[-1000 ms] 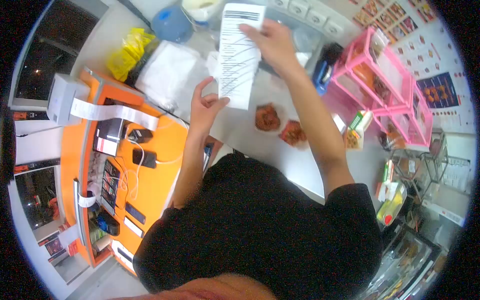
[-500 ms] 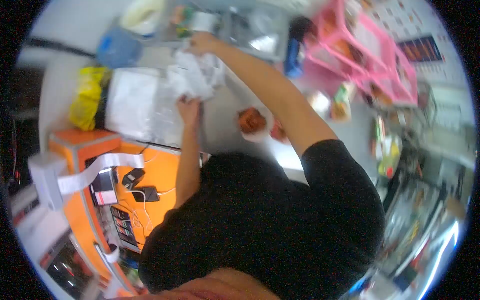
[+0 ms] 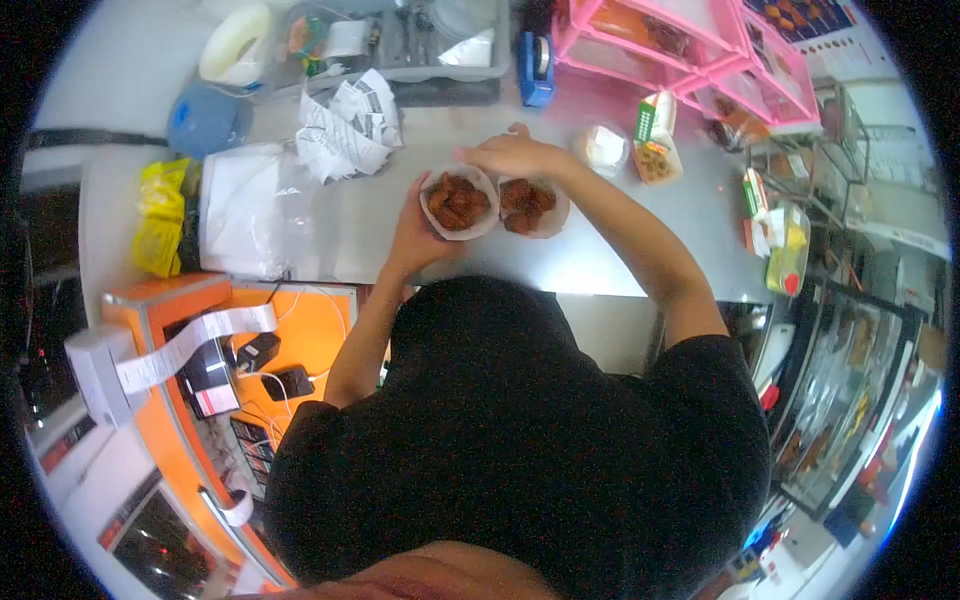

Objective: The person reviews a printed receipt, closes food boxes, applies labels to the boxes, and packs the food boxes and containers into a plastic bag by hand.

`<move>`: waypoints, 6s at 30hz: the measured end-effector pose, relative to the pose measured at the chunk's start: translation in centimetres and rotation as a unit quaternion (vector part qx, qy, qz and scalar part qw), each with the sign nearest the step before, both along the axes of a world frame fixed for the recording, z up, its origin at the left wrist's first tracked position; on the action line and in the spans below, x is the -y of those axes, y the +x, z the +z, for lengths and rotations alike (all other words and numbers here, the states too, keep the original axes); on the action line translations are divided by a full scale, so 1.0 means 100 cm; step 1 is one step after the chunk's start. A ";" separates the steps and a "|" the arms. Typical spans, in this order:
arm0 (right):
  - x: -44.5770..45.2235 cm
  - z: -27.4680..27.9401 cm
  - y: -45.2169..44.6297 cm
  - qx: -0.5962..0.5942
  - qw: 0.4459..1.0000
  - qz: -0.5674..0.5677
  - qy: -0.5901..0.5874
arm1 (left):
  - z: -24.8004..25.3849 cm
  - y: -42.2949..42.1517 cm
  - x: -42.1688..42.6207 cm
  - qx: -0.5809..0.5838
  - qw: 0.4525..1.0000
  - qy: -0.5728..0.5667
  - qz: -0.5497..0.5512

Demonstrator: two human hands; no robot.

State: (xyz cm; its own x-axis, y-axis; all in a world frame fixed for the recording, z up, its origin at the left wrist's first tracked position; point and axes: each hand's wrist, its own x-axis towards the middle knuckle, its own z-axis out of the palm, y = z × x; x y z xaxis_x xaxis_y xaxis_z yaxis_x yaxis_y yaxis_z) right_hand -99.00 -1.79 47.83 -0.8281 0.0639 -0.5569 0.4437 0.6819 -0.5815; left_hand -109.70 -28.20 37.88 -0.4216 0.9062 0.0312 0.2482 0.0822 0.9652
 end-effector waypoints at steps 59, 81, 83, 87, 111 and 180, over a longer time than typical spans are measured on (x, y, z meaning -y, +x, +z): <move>0.241 -0.108 0.017 -0.444 0.862 -0.243 -0.012 | -0.006 0.003 0.156 -0.299 0.938 0.028 0.172; 0.162 -0.068 0.030 -0.197 0.959 0.001 -0.204 | 0.017 -0.013 0.151 -0.220 0.975 0.037 0.017; 0.168 -0.062 0.024 -0.194 0.961 -0.034 -0.193 | 0.016 -0.012 0.149 -0.259 0.964 0.050 0.008; 0.194 -0.065 0.033 -0.280 0.944 -0.105 -0.142 | 0.024 -0.011 0.149 -0.272 0.960 0.059 0.001; 0.261 -0.119 0.039 -0.462 0.842 -0.272 -0.052 | 0.035 -0.024 0.130 -0.337 0.933 -0.013 -0.126; 0.241 -0.064 0.025 -0.238 0.866 -0.362 -0.251 | 0.026 -0.003 0.133 -0.049 0.986 -0.066 0.145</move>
